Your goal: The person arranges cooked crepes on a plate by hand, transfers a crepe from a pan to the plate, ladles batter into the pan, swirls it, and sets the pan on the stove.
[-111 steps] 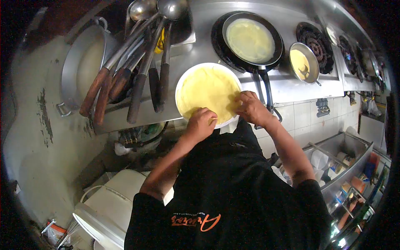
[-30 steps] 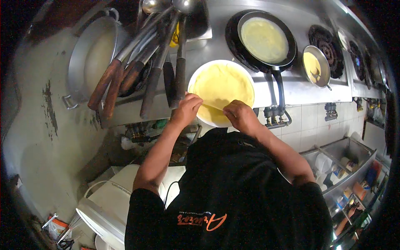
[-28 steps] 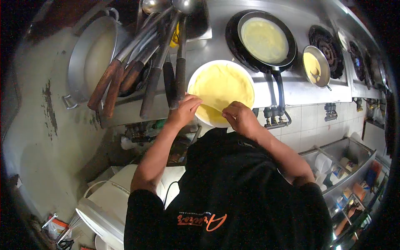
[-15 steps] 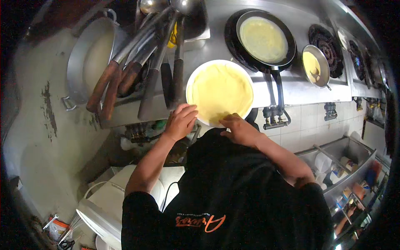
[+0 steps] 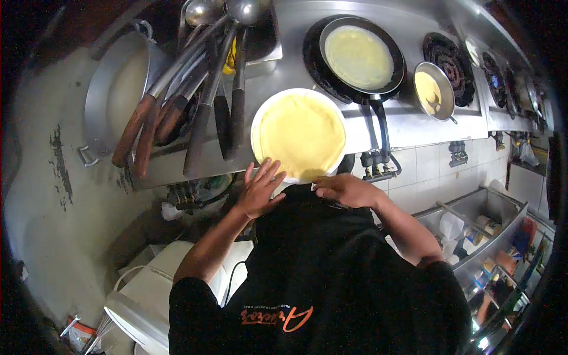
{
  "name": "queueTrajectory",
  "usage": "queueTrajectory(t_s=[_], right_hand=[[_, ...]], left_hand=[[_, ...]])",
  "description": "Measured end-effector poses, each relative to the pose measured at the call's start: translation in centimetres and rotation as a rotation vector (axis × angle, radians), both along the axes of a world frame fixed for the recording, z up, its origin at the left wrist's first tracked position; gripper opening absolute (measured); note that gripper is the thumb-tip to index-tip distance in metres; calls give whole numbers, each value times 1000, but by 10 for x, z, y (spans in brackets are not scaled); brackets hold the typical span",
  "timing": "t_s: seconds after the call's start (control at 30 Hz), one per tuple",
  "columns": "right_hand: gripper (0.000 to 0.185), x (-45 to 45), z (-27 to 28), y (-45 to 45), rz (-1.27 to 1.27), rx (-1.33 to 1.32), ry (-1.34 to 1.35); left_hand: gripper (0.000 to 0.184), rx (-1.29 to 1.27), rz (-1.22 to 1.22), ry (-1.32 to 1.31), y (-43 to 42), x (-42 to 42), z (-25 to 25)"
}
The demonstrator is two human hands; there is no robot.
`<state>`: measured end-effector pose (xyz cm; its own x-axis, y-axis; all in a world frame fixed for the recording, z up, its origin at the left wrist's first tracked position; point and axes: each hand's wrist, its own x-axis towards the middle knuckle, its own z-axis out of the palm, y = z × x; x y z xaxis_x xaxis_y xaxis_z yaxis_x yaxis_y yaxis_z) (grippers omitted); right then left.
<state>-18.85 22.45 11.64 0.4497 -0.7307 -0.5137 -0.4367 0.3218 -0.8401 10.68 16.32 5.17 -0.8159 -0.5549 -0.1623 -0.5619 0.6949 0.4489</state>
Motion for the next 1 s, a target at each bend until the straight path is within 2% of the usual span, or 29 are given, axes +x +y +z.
queueTrajectory(t_s=[0.1, 0.13, 0.2, 0.23, 0.3, 0.33, 0.37, 0.43, 0.5, 0.57, 0.6, 0.7, 0.8, 0.83, 0.87, 0.9, 0.93, 0.97, 1.0], right_hand=[[32, -22, 0, -1, -294, 56, 113], [28, -29, -7, 0, -378, -65, 234], [29, -43, -36, 4, -556, -278, 384], [30, -43, -43, 1, -639, -213, 323], [33, -46, -56, -6, -799, -83, 200], [35, -48, -77, -6, -861, -30, 32], [33, -46, -79, -8, -883, 33, -14], [29, -41, -84, -11, -922, 157, -109], [26, -39, -95, -4, -904, 159, -75], [25, -34, -91, 2, -870, 206, -29], [32, -31, -88, 8, -880, 202, -105], [33, -29, -60, 18, -575, 264, -30], [33, -36, -57, 16, -236, 114, 128], [34, -39, -48, 9, -130, 75, 179], [34, -36, -35, -7, -196, 45, 367], [33, -35, -22, -22, -246, -122, 496], [30, -40, -37, -35, -292, -356, 490], [25, -45, -43, -54, -323, -457, 461], [21, -40, -36, -73, -423, -566, 553]], left_hand=[[58, -68, 147, 81, -3, 1, 2], [58, -105, 214, 123, -6, 1, 3], [56, -73, 543, 263, -16, -1, -15], [56, -54, 705, 332, -23, -4, -22], [45, 103, 958, 201, -43, -20, -8], [42, 219, 1003, 277, -54, -24, -7], [39, 336, 1046, 354, -62, -27, -6], [33, 247, 1000, 397, -71, -34, -9], [32, 203, 989, 421, -77, -38, -20], [31, 260, 1001, 456, -85, -39, -31], [31, 290, 1008, 473, -88, -40, -36], [29, 258, 989, 467, -95, -55, -22], [25, 263, 952, 671, -105, -67, -48], [24, 196, 912, 622, -108, -71, -50], [23, 132, 871, 572, -110, -76, -52], [22, 70, 827, 521, -111, -81, -53], [21, 10, 819, 528, -110, -87, -48], [21, -18, 783, 533, -110, -89, -49], [21, -48, 746, 536, -112, -91, -52]])
